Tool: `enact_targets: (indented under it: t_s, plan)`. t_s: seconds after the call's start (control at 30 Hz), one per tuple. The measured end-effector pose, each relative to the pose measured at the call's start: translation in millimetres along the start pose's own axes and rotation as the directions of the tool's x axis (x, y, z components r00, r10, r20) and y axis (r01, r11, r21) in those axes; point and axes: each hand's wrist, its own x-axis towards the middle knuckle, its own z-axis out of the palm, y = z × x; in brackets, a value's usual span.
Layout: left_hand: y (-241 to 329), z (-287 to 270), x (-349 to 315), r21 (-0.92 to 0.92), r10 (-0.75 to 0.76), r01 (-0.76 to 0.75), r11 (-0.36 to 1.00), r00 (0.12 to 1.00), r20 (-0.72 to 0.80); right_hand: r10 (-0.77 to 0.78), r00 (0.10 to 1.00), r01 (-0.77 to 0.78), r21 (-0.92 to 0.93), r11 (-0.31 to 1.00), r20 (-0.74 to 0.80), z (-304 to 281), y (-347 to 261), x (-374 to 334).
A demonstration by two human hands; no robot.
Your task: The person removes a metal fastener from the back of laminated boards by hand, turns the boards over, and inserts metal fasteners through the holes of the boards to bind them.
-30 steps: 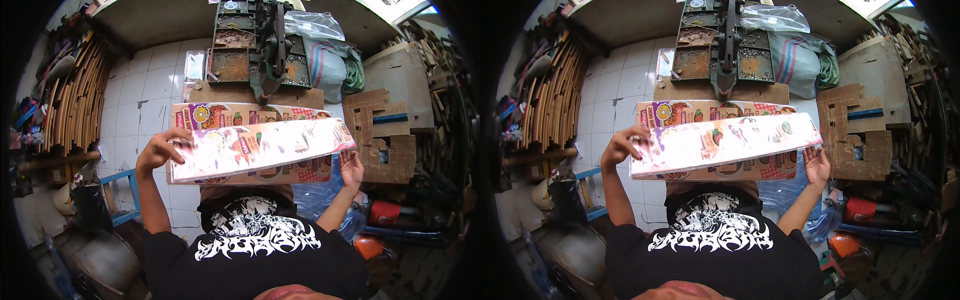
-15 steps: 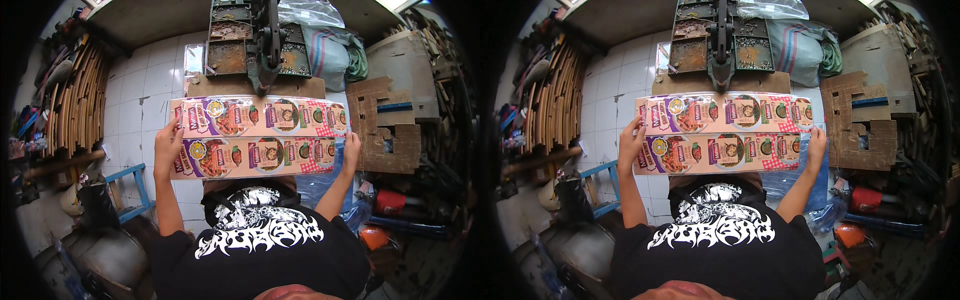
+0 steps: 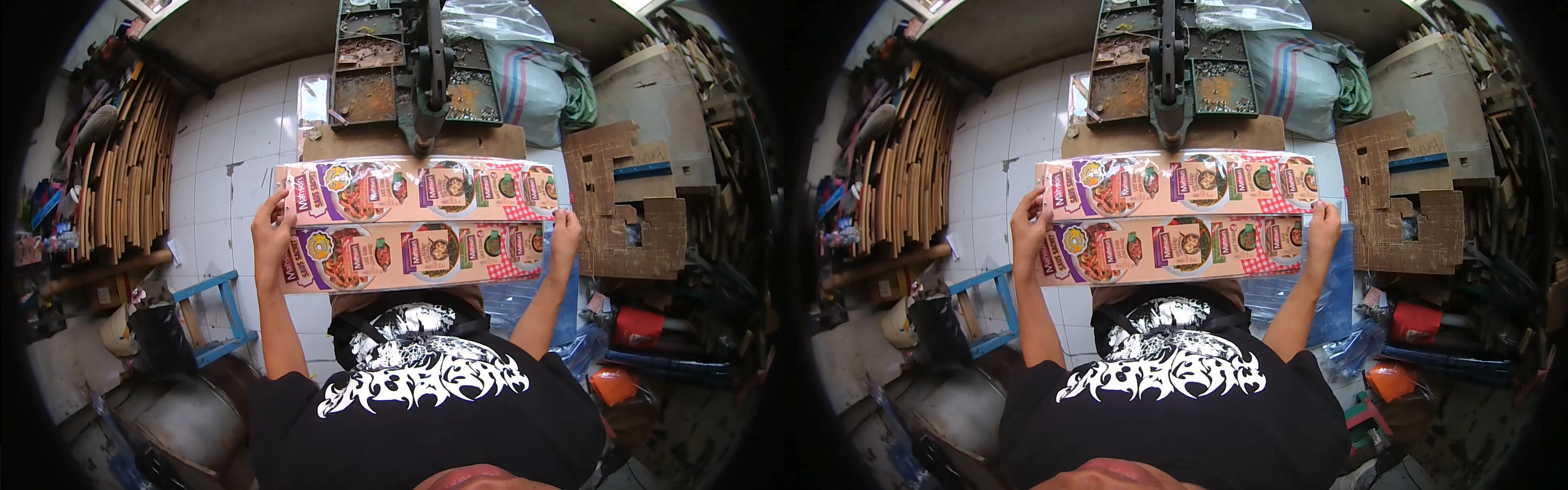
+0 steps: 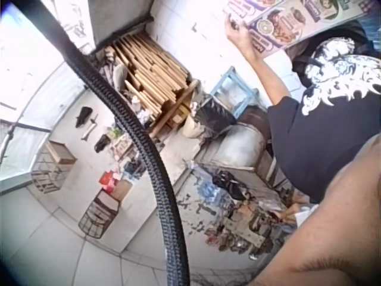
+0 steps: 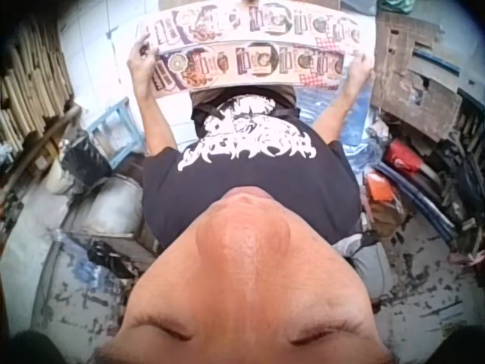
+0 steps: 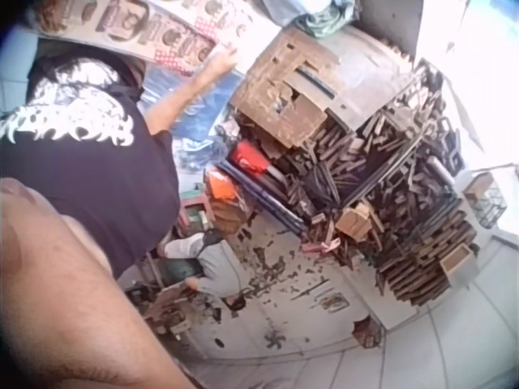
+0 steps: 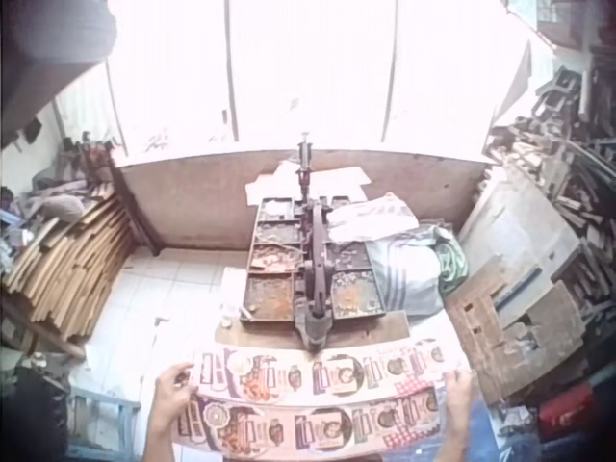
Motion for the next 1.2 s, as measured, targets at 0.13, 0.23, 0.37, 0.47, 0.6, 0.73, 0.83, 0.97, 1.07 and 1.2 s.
enact_targets:
  t_s: [0.13, 0.23, 0.37, 0.47, 0.6, 0.73, 0.83, 0.97, 1.07, 1.2]
  plan:
    - [9.1, -1.3, -5.8, -0.156, -0.12, 0.115, 0.981, 0.992, -0.022, 0.014, 1.0, -0.013, -0.055, 0.998, 0.015, -2.8, -18.8, -11.7]
    - [2.5, -6.2, -3.9, -0.169, -0.093, 0.089, 0.982, 0.996, -0.017, 0.026, 0.999, -0.024, -0.043, 0.999, 0.043, -1.2, -23.2, -17.7]
    - [-15.1, 0.0, -5.6, -0.029, -0.007, 0.006, 1.0, 0.998, -0.055, 0.029, 0.999, -0.03, 0.024, 0.999, 0.036, 8.9, -6.5, -17.0]
    - [-11.7, 0.5, -9.0, 0.44, 0.323, -0.229, 0.868, 0.934, -0.151, -0.004, 1.0, 0.004, 0.054, 0.999, 0.015, 19.2, 1.9, -20.4]
    - [-6.9, -1.6, -10.8, 0.298, -0.231, 0.249, 0.922, 0.968, -0.094, -0.005, 0.998, -0.008, 0.216, 0.976, 0.061, 22.8, 18.4, -18.2]
    - [1.2, -0.4, -21.0, 0.262, -0.253, 0.259, 0.93, 0.966, -0.056, -0.014, 0.999, 0.004, 0.306, 0.952, 0.029, 26.3, 14.9, -23.5]
    - [-3.2, -3.0, -23.3, 0.255, -0.235, 0.242, 0.936, 0.97, -0.061, -0.032, 0.999, 0.027, 0.267, 0.963, 0.016, 25.9, 8.8, -26.2]
    - [3.4, 0.6, -29.5, 0.173, -0.275, 0.281, 0.944, 0.96, -0.059, 0.026, 0.999, -0.033, 0.285, 0.958, 0.026, 24.1, 15.6, -19.1]
    - [-6.0, -0.8, -29.8, 0.207, -0.232, 0.24, 0.949, 0.971, -0.059, -0.016, 0.999, 0.029, 0.322, 0.946, -0.04, 25.9, 2.0, -13.3]
    - [-1.6, 1.1, -30.0, 0.19, -0.265, 0.274, 0.943, 0.961, -0.074, 0.019, 0.999, -0.029, 0.323, 0.946, 0.036, 25.7, -8.1, -0.3]
